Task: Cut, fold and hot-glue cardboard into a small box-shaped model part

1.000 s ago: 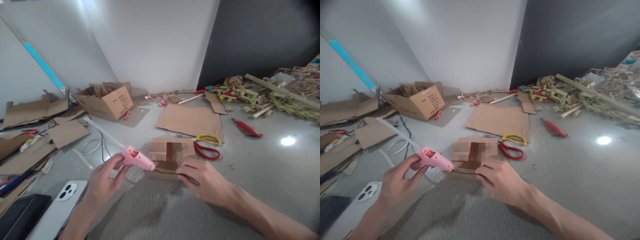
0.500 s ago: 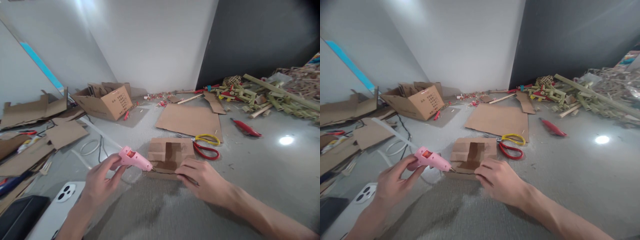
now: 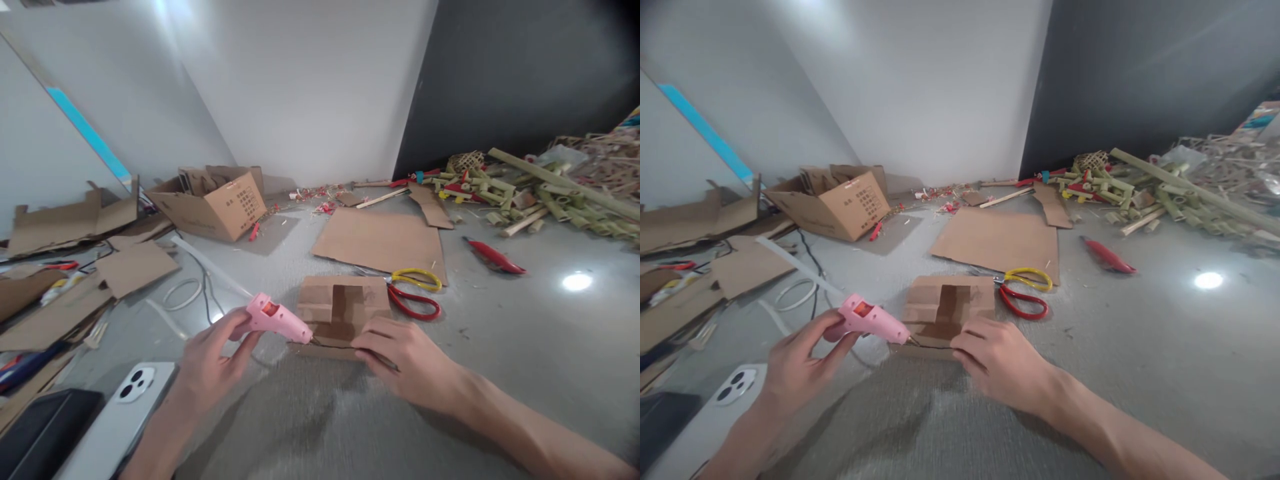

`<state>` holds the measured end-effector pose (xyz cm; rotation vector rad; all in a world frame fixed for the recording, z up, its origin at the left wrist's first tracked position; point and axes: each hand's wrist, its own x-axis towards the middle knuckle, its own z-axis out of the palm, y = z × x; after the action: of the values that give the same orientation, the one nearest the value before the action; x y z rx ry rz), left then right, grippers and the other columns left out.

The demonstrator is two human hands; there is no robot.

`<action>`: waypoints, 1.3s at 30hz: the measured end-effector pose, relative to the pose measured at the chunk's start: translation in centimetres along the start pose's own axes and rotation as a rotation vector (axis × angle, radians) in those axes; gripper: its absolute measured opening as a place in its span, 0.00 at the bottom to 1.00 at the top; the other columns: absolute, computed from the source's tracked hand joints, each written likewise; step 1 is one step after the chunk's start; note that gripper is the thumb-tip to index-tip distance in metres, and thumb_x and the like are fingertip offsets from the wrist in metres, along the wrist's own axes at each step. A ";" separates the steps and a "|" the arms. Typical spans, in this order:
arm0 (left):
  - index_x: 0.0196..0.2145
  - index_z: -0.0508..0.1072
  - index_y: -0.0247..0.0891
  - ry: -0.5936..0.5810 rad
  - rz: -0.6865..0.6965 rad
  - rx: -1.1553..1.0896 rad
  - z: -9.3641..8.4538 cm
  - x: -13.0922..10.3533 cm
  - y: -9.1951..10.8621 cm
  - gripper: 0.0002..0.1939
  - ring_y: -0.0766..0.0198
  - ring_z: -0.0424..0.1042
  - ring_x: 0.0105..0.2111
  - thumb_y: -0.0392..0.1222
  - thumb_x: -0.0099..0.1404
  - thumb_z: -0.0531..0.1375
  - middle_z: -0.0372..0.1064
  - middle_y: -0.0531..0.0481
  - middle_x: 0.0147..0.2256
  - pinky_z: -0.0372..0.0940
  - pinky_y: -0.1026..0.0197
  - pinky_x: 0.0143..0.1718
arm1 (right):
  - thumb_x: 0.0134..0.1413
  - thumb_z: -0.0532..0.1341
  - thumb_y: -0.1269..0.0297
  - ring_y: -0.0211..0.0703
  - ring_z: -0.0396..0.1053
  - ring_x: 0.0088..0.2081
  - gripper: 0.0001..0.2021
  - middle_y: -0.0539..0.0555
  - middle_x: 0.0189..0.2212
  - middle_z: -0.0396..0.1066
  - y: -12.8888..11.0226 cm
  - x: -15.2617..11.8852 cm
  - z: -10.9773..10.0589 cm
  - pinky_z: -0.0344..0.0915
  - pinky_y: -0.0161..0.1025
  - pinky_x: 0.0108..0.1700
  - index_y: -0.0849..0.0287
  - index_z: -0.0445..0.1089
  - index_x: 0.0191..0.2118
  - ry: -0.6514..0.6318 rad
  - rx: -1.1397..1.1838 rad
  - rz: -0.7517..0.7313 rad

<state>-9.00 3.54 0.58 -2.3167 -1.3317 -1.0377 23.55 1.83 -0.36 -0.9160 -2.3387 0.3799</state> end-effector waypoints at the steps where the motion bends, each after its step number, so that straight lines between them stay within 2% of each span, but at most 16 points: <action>1: 0.41 0.71 0.40 0.000 -0.001 -0.002 0.1 -0.1 0.0 0.04 0.65 0.79 0.25 0.40 0.70 0.58 0.79 0.54 0.30 0.71 0.69 0.31 | 0.68 0.56 0.72 0.42 0.72 0.35 0.11 0.55 0.35 0.75 0.0 0.0 0.0 0.67 0.39 0.37 0.61 0.77 0.42 0.000 -0.003 0.001; 14: 0.45 0.71 0.40 0.011 0.024 -0.003 0.4 -0.2 0.1 0.07 0.65 0.80 0.27 0.43 0.74 0.56 0.81 0.52 0.33 0.72 0.69 0.32 | 0.69 0.56 0.72 0.42 0.71 0.35 0.11 0.55 0.35 0.74 0.0 0.0 0.0 0.67 0.38 0.36 0.60 0.76 0.42 0.001 -0.005 -0.002; 21: 0.43 0.71 0.39 0.012 0.029 0.007 0.4 -0.2 0.0 0.09 0.65 0.80 0.26 0.45 0.74 0.55 0.80 0.52 0.31 0.72 0.69 0.30 | 0.69 0.56 0.72 0.42 0.71 0.35 0.10 0.55 0.35 0.74 0.0 -0.1 0.1 0.67 0.39 0.37 0.60 0.76 0.42 0.003 -0.007 -0.009; 28: 0.44 0.73 0.40 -0.002 -0.013 -0.024 0.5 -0.1 0.2 0.07 0.65 0.80 0.26 0.42 0.73 0.57 0.81 0.52 0.31 0.72 0.68 0.29 | 0.69 0.56 0.71 0.42 0.72 0.35 0.10 0.55 0.35 0.74 -0.3 0.1 0.0 0.66 0.38 0.37 0.60 0.77 0.42 -0.002 -0.018 0.004; 39: 0.41 0.72 0.40 0.008 0.003 -0.017 0.5 0.1 0.4 0.05 0.65 0.80 0.25 0.42 0.73 0.56 0.80 0.52 0.30 0.71 0.69 0.28 | 0.66 0.58 0.70 0.43 0.72 0.35 0.08 0.55 0.35 0.74 -0.3 0.0 0.0 0.66 0.39 0.36 0.61 0.76 0.42 -0.012 -0.023 0.044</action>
<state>-8.35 3.67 0.35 -2.3231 -1.3215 -1.0605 23.36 1.60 -0.21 -0.9803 -2.3416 0.3776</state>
